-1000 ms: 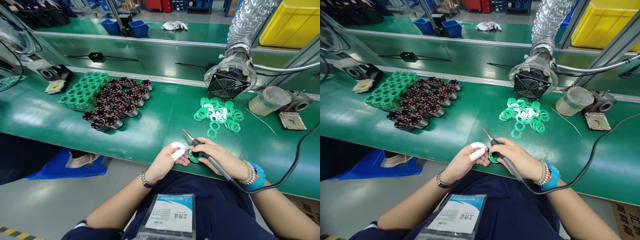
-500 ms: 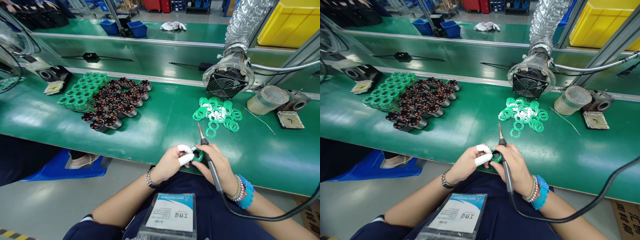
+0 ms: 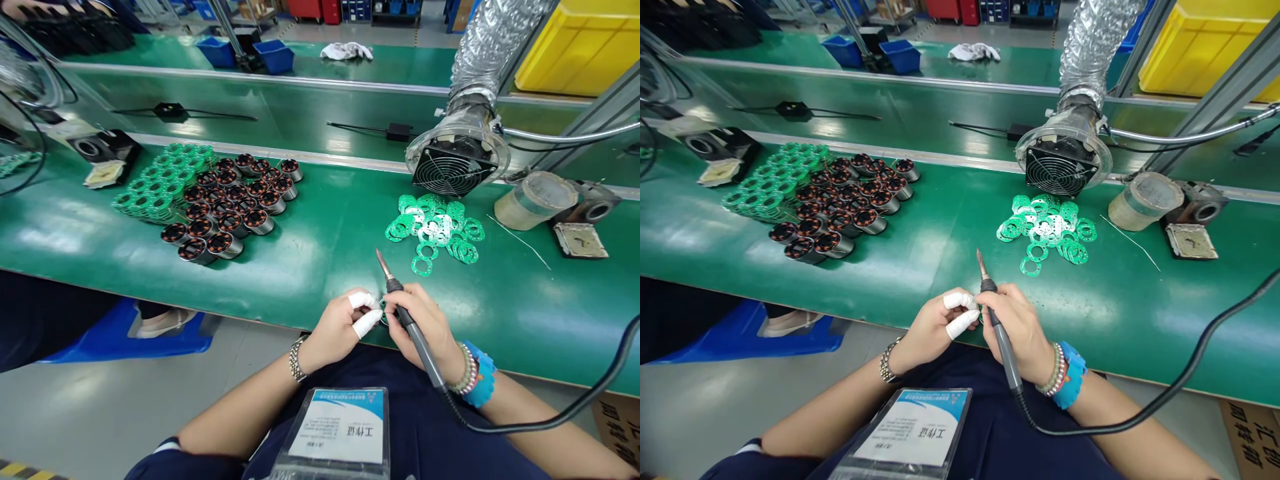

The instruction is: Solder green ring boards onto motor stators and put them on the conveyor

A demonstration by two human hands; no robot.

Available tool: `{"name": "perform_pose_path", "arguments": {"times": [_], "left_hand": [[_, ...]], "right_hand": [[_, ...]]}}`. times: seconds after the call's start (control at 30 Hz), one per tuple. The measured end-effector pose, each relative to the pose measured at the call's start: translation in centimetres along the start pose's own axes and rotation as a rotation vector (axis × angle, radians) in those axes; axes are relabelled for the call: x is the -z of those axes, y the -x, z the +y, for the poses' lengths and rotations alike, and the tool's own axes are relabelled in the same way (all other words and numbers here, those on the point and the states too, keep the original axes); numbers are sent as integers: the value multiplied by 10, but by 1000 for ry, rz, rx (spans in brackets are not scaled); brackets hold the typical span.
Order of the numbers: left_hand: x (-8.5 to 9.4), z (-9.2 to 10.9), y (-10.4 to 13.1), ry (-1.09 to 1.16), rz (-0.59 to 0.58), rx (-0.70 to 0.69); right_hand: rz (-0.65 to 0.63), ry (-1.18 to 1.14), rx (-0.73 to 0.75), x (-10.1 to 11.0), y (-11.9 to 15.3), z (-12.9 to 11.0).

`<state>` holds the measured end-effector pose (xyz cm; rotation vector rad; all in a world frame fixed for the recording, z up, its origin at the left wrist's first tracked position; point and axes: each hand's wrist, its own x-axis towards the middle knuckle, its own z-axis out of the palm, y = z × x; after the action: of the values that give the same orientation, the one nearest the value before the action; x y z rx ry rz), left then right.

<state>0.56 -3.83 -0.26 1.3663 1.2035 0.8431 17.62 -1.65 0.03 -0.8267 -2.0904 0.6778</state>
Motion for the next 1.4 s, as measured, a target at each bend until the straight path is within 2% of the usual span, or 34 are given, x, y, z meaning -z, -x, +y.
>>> {"name": "perform_pose_path", "arguments": {"times": [0.13, 0.27, 0.4, 0.53, 0.9, 1.17, 1.27, 1.4], "left_hand": [[3, -4, -2, 124, -66, 73], [4, -4, -6, 222, -72, 158], [4, -4, -7, 247, -76, 181], [5, -7, -6, 221, -68, 177], [4, -9, -5, 182, -47, 150], [3, -10, -5, 197, -49, 154], [3, -10, -5, 186, -44, 154], [4, -10, -5, 173, -43, 141]], "right_hand": [[10, 7, -32, 8, 1, 0], [13, -19, -50, 26, 5, -4], [-9, -52, 10, 45, 8, -10], [-36, -85, 44, 54, 6, -17], [-94, -95, 51, 52, 4, -20], [-50, -67, 28, 58, 9, -17], [-19, 34, -17, 51, 12, -9], [-78, 101, -21, 34, 17, 3]]}}
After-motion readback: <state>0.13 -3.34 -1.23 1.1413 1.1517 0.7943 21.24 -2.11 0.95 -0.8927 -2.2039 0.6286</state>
